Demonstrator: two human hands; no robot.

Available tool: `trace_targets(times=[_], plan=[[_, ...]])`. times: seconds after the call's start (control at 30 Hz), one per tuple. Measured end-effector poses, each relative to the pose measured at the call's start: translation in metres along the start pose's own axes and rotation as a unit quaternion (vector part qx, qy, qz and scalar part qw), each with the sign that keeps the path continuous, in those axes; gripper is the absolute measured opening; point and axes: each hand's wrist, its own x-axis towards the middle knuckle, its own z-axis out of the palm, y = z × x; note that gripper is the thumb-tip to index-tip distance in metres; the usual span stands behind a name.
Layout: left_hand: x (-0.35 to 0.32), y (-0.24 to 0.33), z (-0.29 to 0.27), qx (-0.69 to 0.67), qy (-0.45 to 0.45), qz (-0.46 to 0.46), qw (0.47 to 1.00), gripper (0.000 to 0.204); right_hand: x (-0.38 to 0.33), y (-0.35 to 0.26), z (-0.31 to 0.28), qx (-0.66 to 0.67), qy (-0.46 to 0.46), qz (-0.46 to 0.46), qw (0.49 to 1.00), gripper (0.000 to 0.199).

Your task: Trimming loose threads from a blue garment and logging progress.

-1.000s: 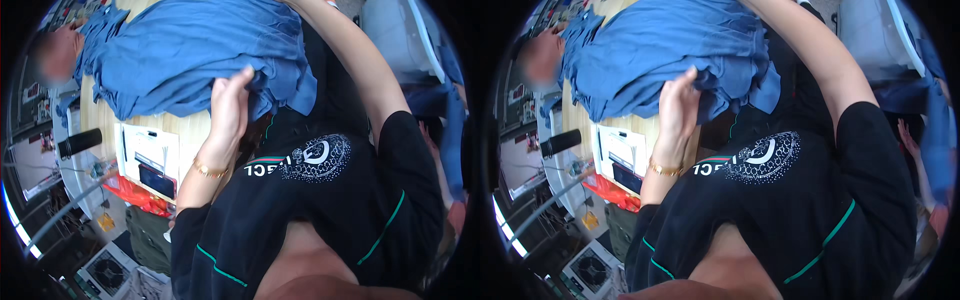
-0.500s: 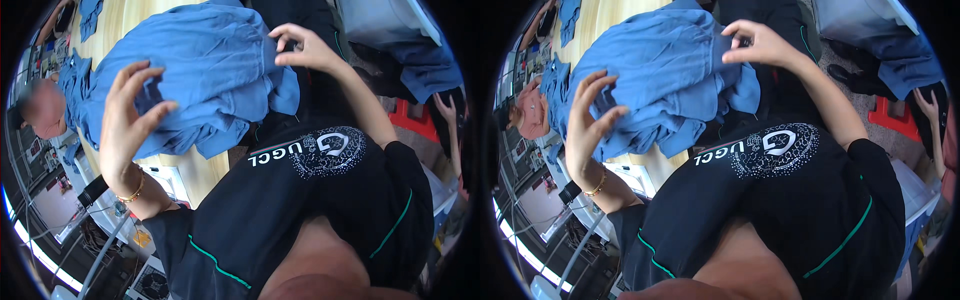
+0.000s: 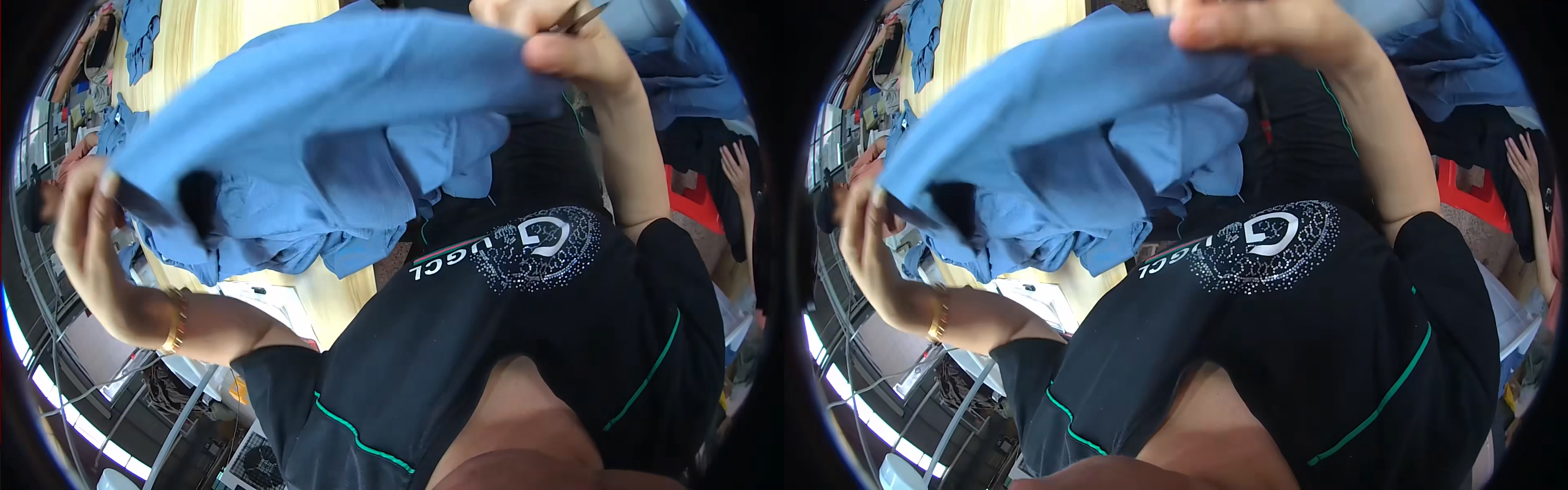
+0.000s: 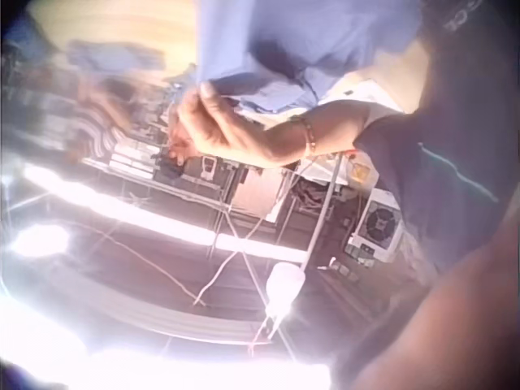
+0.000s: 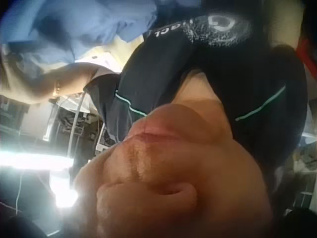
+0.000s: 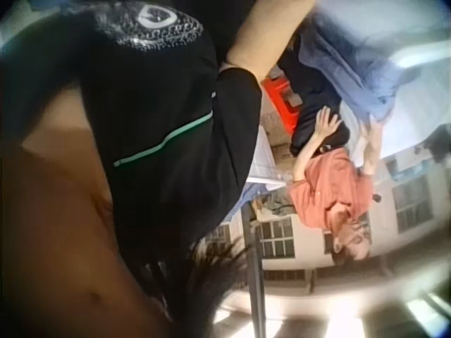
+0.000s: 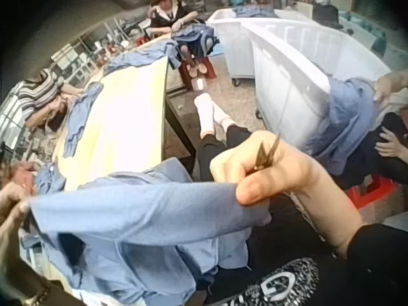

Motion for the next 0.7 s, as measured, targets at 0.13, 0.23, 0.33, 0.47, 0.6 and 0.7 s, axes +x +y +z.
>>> trace_targets(times=[0.13,0.23,0.33,0.47,0.6,0.7], plan=[[0.103,0.003,0.019,-0.049,0.050,0.043,0.997,0.029,0.028,0.015,0.002,0.332,0.346,0.079,0.874,0.023],[0.138,0.004,0.079,0.220,0.148,0.227,0.937,0.030,0.043,0.045,-0.011,0.456,0.371,0.143,0.796,0.019],[0.109,0.058,0.133,-0.041,0.045,0.144,0.988,0.030,0.015,0.071,-0.024,0.460,0.403,0.164,0.774,0.017],[0.060,0.097,0.135,0.019,-0.067,0.244,0.967,0.026,0.019,0.061,-0.018,0.409,0.369,0.203,0.810,0.019],[0.009,0.098,0.142,-0.021,0.036,0.031,0.999,0.032,0.023,0.035,0.006,0.026,0.302,0.129,0.944,0.057],[-0.014,0.085,0.171,-0.003,0.075,0.070,0.995,0.046,0.041,0.000,0.036,-0.123,0.162,0.062,0.977,0.050]])
